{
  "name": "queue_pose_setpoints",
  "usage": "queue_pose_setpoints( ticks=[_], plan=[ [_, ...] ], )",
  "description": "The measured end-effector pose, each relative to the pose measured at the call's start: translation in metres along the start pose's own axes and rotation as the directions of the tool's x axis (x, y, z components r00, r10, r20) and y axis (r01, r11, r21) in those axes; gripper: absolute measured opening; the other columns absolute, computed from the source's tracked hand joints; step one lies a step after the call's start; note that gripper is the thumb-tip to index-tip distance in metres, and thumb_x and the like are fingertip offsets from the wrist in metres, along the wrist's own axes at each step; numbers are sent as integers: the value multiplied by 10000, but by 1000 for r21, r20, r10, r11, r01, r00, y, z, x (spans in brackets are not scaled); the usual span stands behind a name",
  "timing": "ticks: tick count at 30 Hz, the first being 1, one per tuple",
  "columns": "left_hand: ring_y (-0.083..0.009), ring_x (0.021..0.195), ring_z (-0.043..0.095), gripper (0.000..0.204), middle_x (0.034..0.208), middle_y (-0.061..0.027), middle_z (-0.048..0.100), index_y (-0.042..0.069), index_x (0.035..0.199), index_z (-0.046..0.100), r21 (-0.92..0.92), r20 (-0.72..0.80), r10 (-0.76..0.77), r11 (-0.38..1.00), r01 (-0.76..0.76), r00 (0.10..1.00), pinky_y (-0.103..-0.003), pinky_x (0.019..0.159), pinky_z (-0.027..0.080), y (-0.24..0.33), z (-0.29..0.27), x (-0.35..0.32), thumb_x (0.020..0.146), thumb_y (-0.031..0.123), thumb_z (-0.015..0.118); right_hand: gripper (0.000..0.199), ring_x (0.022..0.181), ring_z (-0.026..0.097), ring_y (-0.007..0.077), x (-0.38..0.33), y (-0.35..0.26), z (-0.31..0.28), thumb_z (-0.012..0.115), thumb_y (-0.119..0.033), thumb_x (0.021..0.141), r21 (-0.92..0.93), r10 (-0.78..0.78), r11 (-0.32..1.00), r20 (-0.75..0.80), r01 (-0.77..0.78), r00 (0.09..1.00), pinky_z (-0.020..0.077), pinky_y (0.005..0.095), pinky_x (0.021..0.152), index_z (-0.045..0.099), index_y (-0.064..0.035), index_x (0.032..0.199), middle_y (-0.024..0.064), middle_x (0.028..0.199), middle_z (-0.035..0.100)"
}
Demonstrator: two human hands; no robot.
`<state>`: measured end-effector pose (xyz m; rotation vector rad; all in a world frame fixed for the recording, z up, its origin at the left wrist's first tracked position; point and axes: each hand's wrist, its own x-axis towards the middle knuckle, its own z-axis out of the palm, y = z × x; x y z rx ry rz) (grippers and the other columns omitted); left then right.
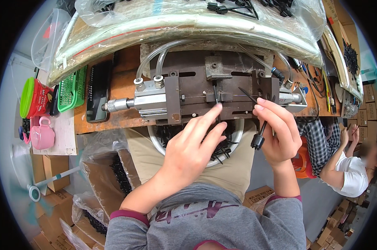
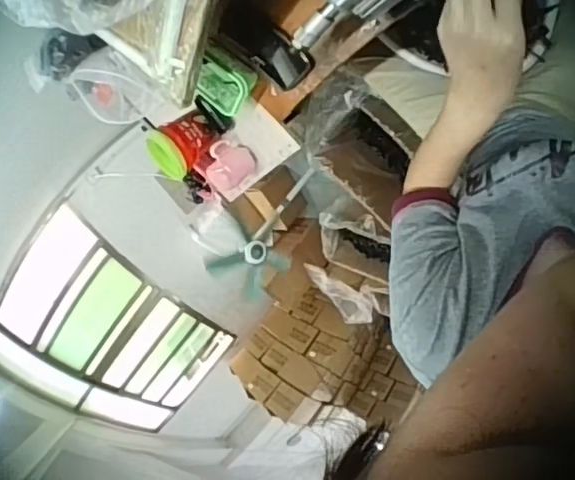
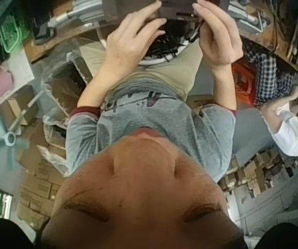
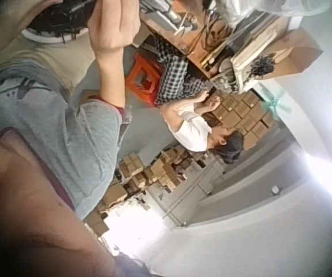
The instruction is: Assembling small black plastic/rubber components using a tabletop mechanical press.
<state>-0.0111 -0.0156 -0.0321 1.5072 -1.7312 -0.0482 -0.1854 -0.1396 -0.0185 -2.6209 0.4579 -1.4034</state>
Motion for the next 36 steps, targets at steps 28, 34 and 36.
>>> queue_pose_setpoints(
  ticks=[28, 34, 36],
  plan=[
    [-205, 766, 679, 312, 1191, -111, 711, 45, 981, 737, 141, -60, -6, 990, 15, 998, -296, 691, 542, -1, 15, 1, 683, 89, 820, 305, 874, 726, 282, 5, -8, 8, 683, 184, 805, -30, 76, 996, -92, -79, 993, 589, 329, 751, 668, 74, 1089, 194, 1021, 730],
    [-156, 674, 674, 281, 1266, -117, 692, 59, 970, 741, 266, 65, 12, 964, -29, 998, -279, 620, 509, -4, 16, 12, 711, 139, 816, 393, 1157, 660, 334, 10, -12, -7, 619, 97, 859, 168, 254, 958, -107, -234, 961, 468, 406, 1049, 606, 116, 1252, 255, 1192, 679],
    [-159, 655, 670, 285, 1279, -113, 685, 57, 968, 742, 288, 82, 0, 957, -23, 997, -280, 602, 505, -3, 14, 10, 709, 146, 821, 412, 1220, 624, 365, 6, -14, -13, 573, 39, 912, 225, 275, 939, -41, -259, 961, 429, 433, 1089, 561, 122, 1315, 287, 1300, 618]
  ],
)
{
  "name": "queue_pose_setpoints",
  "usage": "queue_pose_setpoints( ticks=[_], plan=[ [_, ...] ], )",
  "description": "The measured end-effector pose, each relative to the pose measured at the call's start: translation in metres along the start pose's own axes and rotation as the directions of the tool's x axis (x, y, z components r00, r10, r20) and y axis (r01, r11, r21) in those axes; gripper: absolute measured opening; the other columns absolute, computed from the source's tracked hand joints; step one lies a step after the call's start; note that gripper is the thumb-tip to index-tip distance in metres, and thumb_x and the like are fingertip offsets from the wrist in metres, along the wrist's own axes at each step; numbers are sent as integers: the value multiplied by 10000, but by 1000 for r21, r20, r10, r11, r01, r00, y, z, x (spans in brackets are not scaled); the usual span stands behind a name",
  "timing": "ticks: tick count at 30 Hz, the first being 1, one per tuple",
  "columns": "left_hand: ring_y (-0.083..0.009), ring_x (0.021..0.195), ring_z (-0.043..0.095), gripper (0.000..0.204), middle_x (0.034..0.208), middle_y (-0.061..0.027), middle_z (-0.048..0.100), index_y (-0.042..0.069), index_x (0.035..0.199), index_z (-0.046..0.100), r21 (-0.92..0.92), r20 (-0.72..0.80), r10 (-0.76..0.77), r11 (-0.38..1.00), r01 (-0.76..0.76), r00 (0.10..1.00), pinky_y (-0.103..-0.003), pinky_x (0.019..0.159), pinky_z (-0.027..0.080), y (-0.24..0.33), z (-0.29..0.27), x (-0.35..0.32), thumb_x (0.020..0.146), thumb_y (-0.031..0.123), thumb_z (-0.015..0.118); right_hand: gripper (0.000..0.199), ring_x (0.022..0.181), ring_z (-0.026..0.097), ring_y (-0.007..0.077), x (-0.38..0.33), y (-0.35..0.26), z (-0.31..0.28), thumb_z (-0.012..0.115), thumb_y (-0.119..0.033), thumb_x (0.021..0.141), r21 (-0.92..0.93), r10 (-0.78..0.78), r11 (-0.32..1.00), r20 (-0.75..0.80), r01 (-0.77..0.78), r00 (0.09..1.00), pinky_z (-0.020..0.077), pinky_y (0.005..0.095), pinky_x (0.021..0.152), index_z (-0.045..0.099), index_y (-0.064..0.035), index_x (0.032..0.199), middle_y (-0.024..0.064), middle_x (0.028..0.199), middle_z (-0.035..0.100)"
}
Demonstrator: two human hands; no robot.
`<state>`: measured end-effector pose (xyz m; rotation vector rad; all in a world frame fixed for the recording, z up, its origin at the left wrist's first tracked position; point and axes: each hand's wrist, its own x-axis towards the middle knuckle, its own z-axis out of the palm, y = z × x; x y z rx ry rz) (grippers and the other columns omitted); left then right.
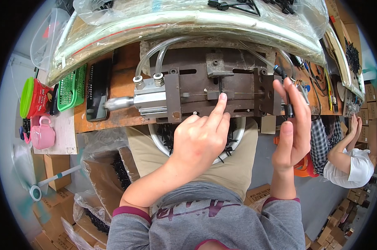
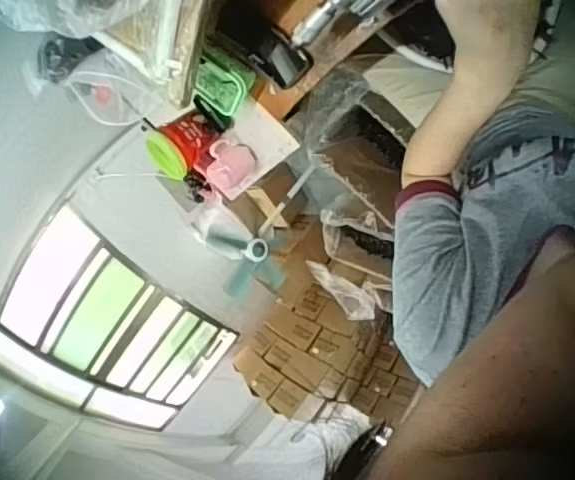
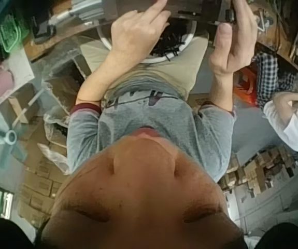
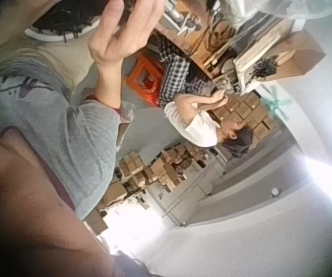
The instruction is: Assembling small black plastic/rubber components using a tabletop mechanical press.
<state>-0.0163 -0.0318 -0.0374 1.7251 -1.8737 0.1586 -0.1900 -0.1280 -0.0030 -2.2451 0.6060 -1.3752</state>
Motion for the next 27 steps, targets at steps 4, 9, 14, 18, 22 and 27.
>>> queue_pose_setpoints(
  ticks=[4, 9, 14, 18, 22, 27],
  plan=[
    [-190, 671, 691, 286, 1180, -102, 725, 50, 970, 742, -23, 116, -19, 999, 22, 993, -289, 610, 530, 1, -18, 9, 726, 170, 832, 362, 1167, 658, 349, -7, -3, -4, 660, 55, 876, 57, 55, 997, 55, -58, 997, 496, 414, 1014, 598, 101, 1230, 278, 1321, 607],
    [-210, 791, 732, 159, 917, -109, 751, 31, 924, 749, -276, -228, 94, 948, -156, 969, -304, 702, 574, -28, -49, 70, 794, 97, 814, 294, 1067, 696, 282, -15, -5, -3, 805, 53, 742, 2, 124, 992, 247, -128, 961, 563, 363, 907, 663, 28, 999, 227, 1334, 602],
    [-336, 973, 664, 177, 976, -164, 713, 1, 1046, 717, -219, -307, 148, 950, -221, 940, -397, 847, 521, -67, -58, 149, 883, 36, 658, 300, 1035, 684, 310, -21, -4, 25, 778, 7, 750, -174, 60, 985, 411, 14, 910, 568, 353, 845, 616, -4, 1003, 188, 1325, 618],
    [-341, 1091, 670, 314, 1125, -193, 717, 32, 1139, 727, -237, 8, -16, 971, 18, 1000, -399, 930, 515, -88, -33, 192, 853, 161, 718, 207, 695, 656, 212, -16, -5, 38, 692, -54, 762, -328, -37, 919, 482, 220, 875, 547, 313, 657, 608, -14, 946, 181, 1303, 648],
    [-306, 932, 719, 203, 952, -138, 750, 95, 1002, 787, 10, -112, 89, 996, -88, 990, -421, 837, 568, -93, -14, 194, 832, 179, 712, 210, 616, 621, 192, -8, -8, 37, 721, -58, 746, -359, -11, 903, 528, 235, 849, 527, 304, 609, 613, -35, 924, 155, 1302, 660],
    [-321, 903, 708, 224, 955, -137, 731, 47, 1029, 771, 129, -150, 232, 968, -213, 961, -421, 805, 575, -86, -38, 172, 841, 54, 650, 263, 633, 644, 217, -11, -9, 33, 800, -79, 750, -398, 64, 898, 535, 185, 842, 527, 307, 610, 641, -49, 957, 113, 1297, 671]
  ],
)
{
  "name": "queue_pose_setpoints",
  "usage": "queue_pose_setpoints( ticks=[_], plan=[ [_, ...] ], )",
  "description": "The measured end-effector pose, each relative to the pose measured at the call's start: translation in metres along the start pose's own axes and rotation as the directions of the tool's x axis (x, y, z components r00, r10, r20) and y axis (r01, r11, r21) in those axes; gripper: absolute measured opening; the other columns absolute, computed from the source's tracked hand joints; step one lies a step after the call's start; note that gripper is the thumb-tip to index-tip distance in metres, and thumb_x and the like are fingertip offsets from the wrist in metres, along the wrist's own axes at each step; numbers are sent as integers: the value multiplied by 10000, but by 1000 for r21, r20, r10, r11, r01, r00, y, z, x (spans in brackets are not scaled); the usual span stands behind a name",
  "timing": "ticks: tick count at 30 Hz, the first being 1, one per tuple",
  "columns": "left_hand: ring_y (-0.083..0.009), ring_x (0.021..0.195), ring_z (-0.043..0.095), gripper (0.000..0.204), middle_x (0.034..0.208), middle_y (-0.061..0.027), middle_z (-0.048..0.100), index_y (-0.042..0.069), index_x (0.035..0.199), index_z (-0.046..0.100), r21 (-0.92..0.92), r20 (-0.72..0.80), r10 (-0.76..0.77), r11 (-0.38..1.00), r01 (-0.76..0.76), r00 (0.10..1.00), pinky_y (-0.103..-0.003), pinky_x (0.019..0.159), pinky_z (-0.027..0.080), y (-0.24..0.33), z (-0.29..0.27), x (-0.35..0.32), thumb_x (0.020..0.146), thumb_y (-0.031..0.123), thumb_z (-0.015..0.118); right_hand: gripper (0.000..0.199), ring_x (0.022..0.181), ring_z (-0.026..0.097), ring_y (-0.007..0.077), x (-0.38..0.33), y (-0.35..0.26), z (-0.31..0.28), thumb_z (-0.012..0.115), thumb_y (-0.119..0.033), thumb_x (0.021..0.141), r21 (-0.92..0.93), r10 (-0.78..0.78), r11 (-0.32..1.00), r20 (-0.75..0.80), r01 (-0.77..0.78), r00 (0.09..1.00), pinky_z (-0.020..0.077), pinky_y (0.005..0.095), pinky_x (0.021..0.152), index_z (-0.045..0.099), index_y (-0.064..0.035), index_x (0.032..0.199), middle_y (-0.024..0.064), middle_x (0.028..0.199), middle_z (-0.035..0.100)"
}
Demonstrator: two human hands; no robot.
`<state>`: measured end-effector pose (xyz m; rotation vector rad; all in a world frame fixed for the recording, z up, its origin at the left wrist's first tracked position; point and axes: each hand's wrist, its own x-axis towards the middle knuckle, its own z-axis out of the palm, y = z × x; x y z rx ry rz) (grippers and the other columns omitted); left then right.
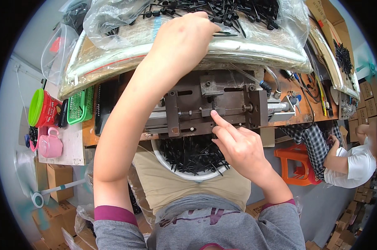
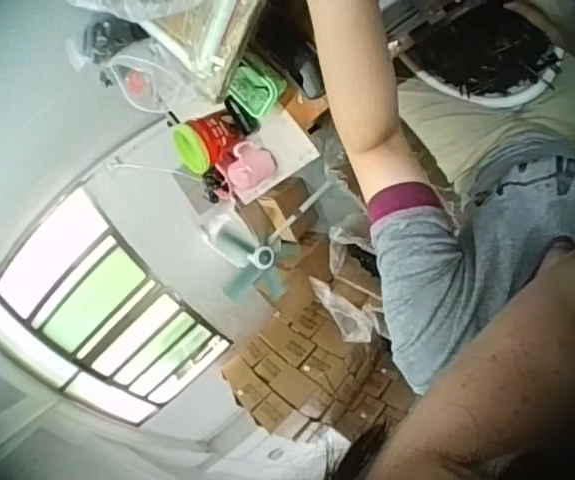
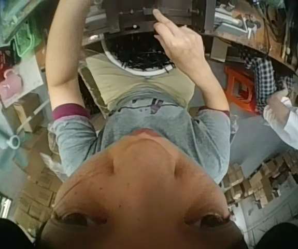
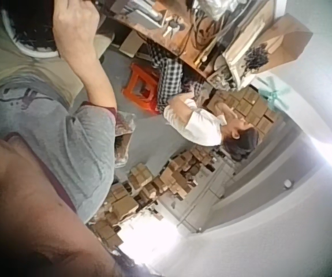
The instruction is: Assembling small black plastic/rubber components using a tabletop mechanical press.
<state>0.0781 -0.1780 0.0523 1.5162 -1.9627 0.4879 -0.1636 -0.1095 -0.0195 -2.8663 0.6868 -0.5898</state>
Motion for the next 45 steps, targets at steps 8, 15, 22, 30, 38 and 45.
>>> queue_pose_setpoints(
  ticks=[8, 15, 22, 30, 38, 45],
  plan=[
    [-123, 857, 670, 262, 1009, -91, 702, -37, 1198, 696, -688, 47, -315, 678, 259, 948, -244, 764, 532, 63, -34, -54, 947, -13, 625, 441, 902, 713, 287, 25, -9, -15, 838, -4, 743, 250, 48, 962, -550, 110, 833, 598, 356, 755, 658, 19, 1145, 171, 1090, 685],
    [-172, 1120, 627, 445, 1217, -149, 665, -12, 1420, 545, -868, 394, -265, 208, 451, 880, -282, 937, 515, 104, -41, -105, 981, -77, 516, 419, 797, 665, 161, 15, -10, -22, 836, 83, 717, 186, -60, 965, -523, 183, 850, 570, 243, 624, 687, 31, 1105, 148, 1048, 681],
    [-243, 1039, 716, 432, 1124, -178, 709, -32, 1263, 655, -739, 204, -455, 509, 441, 867, -320, 850, 605, 99, -60, -132, 841, -120, 688, 341, 927, 692, 263, -11, 0, -12, 833, -15, 707, 404, 134, 914, -250, -22, 959, 578, 350, 745, 690, -8, 1016, 144, 1143, 667],
    [-164, 856, 681, 435, 994, -93, 648, 0, 1067, 743, -633, 37, -443, 683, 364, 896, -258, 722, 624, 96, -63, -144, 656, -35, 881, 209, 733, 668, 220, 0, -4, 6, 741, -74, 781, 63, -16, 998, -95, 22, 995, 551, 316, 675, 639, -27, 957, 155, 1259, 663],
    [-177, 901, 696, 402, 1112, -123, 659, 25, 1041, 760, -606, -13, -444, 716, 347, 896, -265, 715, 609, 97, -59, -150, 660, -39, 871, 168, 629, 632, 204, 13, -3, -6, 739, -100, 786, -22, -54, 998, 0, 54, 999, 531, 319, 588, 621, -47, 893, 130, 1145, 697],
    [-203, 926, 709, 350, 1269, -172, 641, 10, 1034, 759, -625, 64, -396, 700, 346, 916, -309, 793, 589, 102, -54, -154, 696, 3, 850, 168, 707, 678, 165, 111, 68, -64, 714, -67, 862, -218, -136, 974, -314, 68, 940, 515, 307, 597, 691, -84, 1027, 37, 974, 727]
  ],
)
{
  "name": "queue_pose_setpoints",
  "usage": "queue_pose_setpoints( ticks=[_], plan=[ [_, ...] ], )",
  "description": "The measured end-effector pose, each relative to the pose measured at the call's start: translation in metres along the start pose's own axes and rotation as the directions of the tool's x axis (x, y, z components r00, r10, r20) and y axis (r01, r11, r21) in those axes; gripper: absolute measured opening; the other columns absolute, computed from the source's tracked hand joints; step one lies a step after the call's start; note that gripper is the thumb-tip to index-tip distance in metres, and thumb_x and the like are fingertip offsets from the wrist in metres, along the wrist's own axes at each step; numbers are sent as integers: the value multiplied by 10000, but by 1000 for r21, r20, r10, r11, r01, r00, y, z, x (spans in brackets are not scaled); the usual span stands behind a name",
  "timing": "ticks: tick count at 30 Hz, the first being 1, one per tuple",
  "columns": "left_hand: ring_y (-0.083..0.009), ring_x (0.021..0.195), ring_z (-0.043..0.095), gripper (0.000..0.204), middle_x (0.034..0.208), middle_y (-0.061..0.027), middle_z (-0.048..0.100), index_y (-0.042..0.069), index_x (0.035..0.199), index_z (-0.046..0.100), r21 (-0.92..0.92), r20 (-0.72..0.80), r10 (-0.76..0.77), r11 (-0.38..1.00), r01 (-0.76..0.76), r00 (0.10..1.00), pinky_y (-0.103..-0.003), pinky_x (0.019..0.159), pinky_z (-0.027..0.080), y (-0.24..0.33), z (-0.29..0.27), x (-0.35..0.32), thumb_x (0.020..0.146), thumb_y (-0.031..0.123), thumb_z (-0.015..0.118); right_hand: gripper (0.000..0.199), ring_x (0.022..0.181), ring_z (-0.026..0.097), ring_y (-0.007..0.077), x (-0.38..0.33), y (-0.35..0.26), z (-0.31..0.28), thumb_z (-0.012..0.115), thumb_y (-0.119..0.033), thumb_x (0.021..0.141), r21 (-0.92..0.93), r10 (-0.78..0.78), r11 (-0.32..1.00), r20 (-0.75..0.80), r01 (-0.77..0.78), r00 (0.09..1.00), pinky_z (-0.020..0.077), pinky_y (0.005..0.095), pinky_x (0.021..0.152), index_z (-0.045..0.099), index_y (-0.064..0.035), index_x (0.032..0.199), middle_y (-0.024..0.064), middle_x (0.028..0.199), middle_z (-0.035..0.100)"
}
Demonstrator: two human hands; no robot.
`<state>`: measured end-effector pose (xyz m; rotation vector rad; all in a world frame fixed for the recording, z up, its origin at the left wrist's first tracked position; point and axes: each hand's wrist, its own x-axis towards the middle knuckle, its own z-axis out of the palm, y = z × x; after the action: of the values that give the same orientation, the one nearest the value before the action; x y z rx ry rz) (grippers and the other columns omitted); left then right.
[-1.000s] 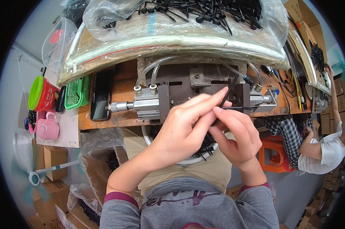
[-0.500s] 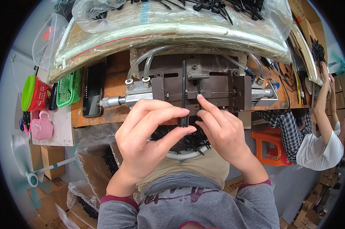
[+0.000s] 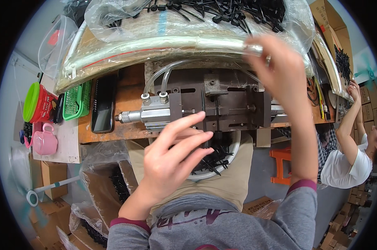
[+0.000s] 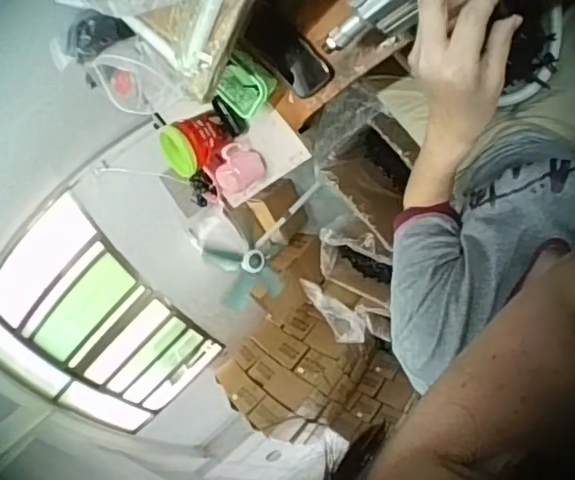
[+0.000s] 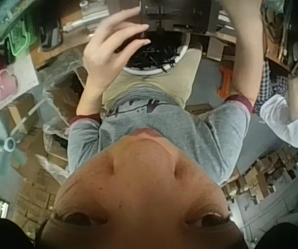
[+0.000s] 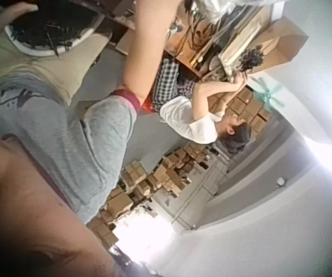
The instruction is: Assembling small black plastic/rubber components using a tabletop mechanical press.
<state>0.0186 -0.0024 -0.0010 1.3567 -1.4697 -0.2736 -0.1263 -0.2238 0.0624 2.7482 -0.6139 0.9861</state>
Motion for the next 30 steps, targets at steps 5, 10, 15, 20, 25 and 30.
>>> queue_pose_setpoints(
  ticks=[5, 10, 15, 20, 25, 30],
  plan=[
    [-239, 976, 703, 298, 1300, -148, 656, 20, 985, 740, 179, 96, 93, 978, -109, 991, -326, 793, 588, 0, 25, -3, 706, 65, 831, 270, 1051, 623, 265, 86, 88, 44, 575, -59, 844, -381, -420, 837, 15, 393, 907, 535, 359, 830, 630, -56, 1107, 97, 1142, 643],
    [-273, 918, 700, 275, 1315, -164, 644, 2, 970, 693, 309, 109, 111, 941, -139, 988, -333, 785, 584, -9, 43, -7, 723, 57, 801, 380, 1058, 655, 317, 98, 119, 83, 680, -6, 807, -267, -192, 924, 300, 275, 934, 549, 413, 896, 629, -89, 1175, 81, 1173, 668],
    [-283, 884, 720, 246, 1342, -186, 628, 20, 938, 673, 396, 167, 134, 898, -191, 977, -362, 815, 596, -18, 53, -10, 728, 67, 791, 485, 1130, 626, 346, 98, 100, 64, 699, -23, 772, -146, -201, 948, 413, 283, 888, 509, 428, 995, 613, -67, 1247, 140, 1190, 670],
    [-268, 831, 725, 249, 1319, -167, 650, 32, 932, 673, 430, 192, 73, 890, -150, 979, -342, 752, 587, -19, 53, -1, 724, 87, 798, 366, 999, 687, 354, 93, 58, 35, 752, -137, 826, -18, -9, 1000, 485, 20, 874, 536, 411, 886, 669, -27, 1165, 204, 1042, 711],
    [-233, 693, 706, 252, 1324, -136, 656, 53, 938, 680, 457, 202, 77, 874, -164, 976, -316, 644, 565, -22, 54, -2, 730, 113, 810, 320, 782, 684, 301, 75, 70, 31, 753, -193, 863, -14, -99, 994, 274, 107, 957, 542, 372, 776, 693, -3, 1114, 173, 863, 706],
    [-216, 616, 683, 241, 1329, -117, 657, 68, 943, 684, 465, 204, 71, 870, -160, 976, -300, 588, 548, -22, 51, -2, 747, 130, 811, 279, 607, 601, 142, 79, 68, 11, 764, -216, 867, -17, 190, 979, 455, -205, 870, 504, 309, 624, 725, 1, 1038, 66, 674, 637]
  ],
)
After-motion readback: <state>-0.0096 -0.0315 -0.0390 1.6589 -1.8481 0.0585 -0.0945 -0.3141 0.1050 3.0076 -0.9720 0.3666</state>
